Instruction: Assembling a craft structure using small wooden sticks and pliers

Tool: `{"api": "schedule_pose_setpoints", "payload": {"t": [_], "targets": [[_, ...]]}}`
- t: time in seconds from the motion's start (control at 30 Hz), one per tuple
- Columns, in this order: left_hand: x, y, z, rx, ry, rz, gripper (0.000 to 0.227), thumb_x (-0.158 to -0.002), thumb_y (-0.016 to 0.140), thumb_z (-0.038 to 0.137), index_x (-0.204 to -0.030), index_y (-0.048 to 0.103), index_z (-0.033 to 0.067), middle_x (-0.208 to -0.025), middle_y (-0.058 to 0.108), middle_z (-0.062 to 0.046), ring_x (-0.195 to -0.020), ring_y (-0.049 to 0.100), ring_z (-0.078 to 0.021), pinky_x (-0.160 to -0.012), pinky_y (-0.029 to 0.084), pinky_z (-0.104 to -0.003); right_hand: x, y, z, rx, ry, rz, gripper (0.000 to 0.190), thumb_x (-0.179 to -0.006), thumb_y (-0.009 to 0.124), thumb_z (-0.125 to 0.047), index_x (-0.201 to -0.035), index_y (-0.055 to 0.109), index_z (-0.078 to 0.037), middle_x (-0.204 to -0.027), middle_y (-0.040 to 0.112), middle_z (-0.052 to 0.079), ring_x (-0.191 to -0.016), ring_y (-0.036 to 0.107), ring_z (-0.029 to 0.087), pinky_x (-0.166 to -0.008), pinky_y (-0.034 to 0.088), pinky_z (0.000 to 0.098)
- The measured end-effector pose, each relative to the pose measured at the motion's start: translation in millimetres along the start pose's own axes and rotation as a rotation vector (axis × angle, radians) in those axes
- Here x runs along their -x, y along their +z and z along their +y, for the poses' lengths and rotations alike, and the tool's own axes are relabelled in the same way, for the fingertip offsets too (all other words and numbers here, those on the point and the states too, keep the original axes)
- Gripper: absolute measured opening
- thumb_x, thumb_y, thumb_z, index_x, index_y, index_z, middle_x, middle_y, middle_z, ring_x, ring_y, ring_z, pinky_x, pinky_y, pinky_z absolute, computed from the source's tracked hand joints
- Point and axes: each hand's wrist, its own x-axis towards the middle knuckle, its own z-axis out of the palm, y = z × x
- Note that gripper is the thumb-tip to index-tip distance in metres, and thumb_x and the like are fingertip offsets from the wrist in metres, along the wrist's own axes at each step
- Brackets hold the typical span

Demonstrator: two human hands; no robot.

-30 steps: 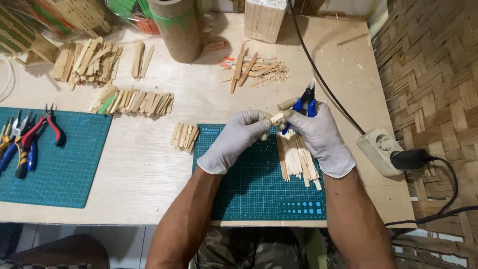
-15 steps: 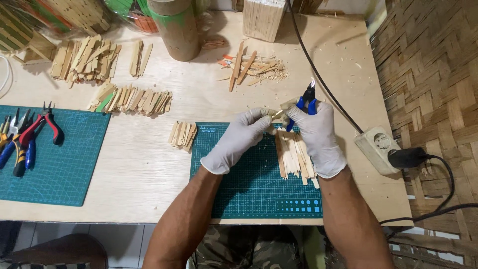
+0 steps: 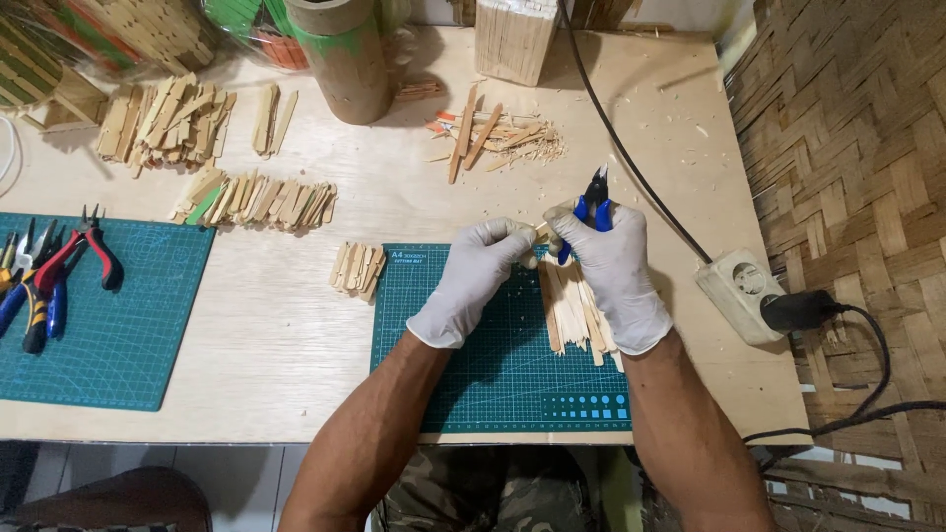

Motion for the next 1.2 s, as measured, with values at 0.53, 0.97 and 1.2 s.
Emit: {"api": "schedule_pose_setpoints", "payload": {"t": [0.53, 0.97, 1.2], "targets": [[10.1, -15.7, 11.3, 0.008, 0.020, -0.108, 0.021, -0.099, 0.065, 0.022, -0.105, 0.076, 0.0045, -0.077, 0.073, -0.012, -0.049, 0.049, -0.0037, -0.049, 0.037, -0.017, -3.6, -7.7, -3.9, -0.105, 0.071, 0.128, 0.020, -0.082, 0.086, -0.005, -0.081, 0.066, -0.003, -0.061, 0.065, 0.012, -0.050, 0.068, 0.018, -0.047, 0.060, 0.0309], [2.2, -13.9, 4.9, -0.170, 0.149, 0.046, 0.013, -0.092, 0.071, 0.026, -0.097, 0.079, 0.0161, -0.067, 0.073, -0.004, -0.060, 0.056, -0.0043, -0.057, 0.038, -0.017, -10.0, -13.7, 14.2, -0.052, 0.001, 0.022, 0.021, -0.077, 0.089, -0.003, -0.089, 0.072, 0.000, -0.067, 0.069, 0.013, -0.053, 0.069, 0.018, -0.048, 0.060, 0.0286], [11.7, -22.2, 21.0, 0.336, -0.097, -0.016, 0.044, -0.097, 0.066, 0.048, -0.108, 0.068, 0.0050, -0.081, 0.075, -0.012, -0.054, 0.063, -0.0087, -0.053, 0.051, -0.022, -6.5, -14.1, 11.0, -0.099, -0.282, 0.052, 0.024, -0.075, 0.090, 0.009, -0.089, 0.072, 0.002, -0.076, 0.071, 0.015, -0.059, 0.072, 0.020, -0.053, 0.063, 0.0310]]}}
